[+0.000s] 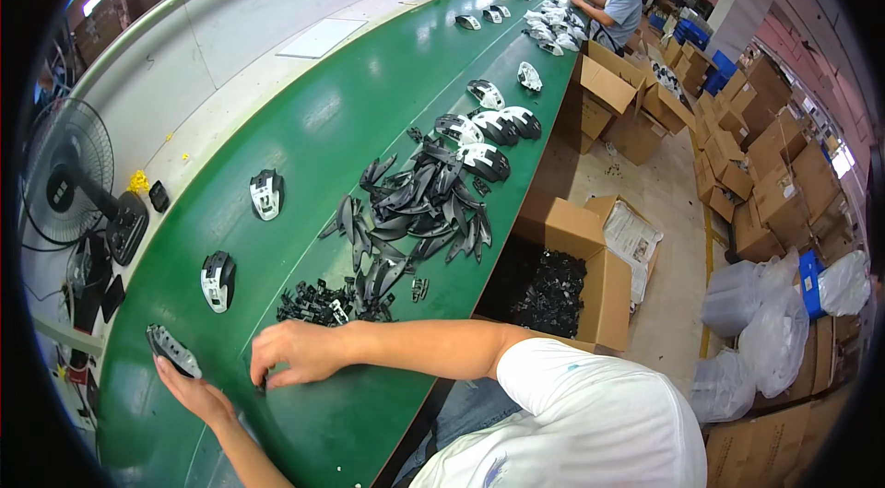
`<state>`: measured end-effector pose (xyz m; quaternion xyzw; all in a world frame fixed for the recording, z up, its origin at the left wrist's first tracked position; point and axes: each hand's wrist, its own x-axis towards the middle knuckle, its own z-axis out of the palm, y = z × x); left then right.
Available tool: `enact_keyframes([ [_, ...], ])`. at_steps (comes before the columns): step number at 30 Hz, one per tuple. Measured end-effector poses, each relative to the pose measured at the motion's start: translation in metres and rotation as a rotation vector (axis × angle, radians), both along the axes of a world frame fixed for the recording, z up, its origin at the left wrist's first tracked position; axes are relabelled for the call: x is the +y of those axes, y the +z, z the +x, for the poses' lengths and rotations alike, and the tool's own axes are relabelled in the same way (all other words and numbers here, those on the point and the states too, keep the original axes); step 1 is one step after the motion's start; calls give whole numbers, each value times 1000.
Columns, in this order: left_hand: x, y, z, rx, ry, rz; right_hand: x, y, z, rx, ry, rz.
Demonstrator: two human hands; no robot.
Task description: The person assembles computer mouse components by attaching small plastic pieces into mouse bases by hand and placing the assembled bases into a cardboard box.
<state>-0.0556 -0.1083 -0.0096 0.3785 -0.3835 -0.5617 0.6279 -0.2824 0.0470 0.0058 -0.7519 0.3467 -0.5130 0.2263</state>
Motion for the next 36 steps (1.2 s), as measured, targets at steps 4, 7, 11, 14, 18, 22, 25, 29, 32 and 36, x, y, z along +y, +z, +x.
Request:
enact_keyframes([
  [4, 75, 14, 5, 428, -373, 117, -18, 32, 12, -38, -59, 203],
  [7, 93, 9, -6, 471, -256, 205, -41, 48, 28, 104, -62, 131],
  [11, 94, 15, 0, 436, -300, 234, -48, 63, 49, 74, -68, 210],
  [14, 94, 16, 18, 422, -367, 171, -44, 49, 67, -187, -58, 269],
  [18, 93, 16, 41, 377, -429, 126, -34, 37, 54, -74, -105, 218],
  [22, 90, 23, 9, 480, -618, 253, -28, 41, 24, -20, -184, 151],
  [25, 98, 34, 8, 365, -582, 283, -32, 43, 29, 44, -131, 77],
  [29, 95, 38, 19, 277, -571, 288, -38, 39, 37, 110, -193, 62],
  [32, 95, 33, 18, 194, -575, 328, -39, 36, 37, 199, -275, 7],
  [36, 101, 32, 16, 185, -568, 349, -40, 32, 40, 343, -371, -153],
])
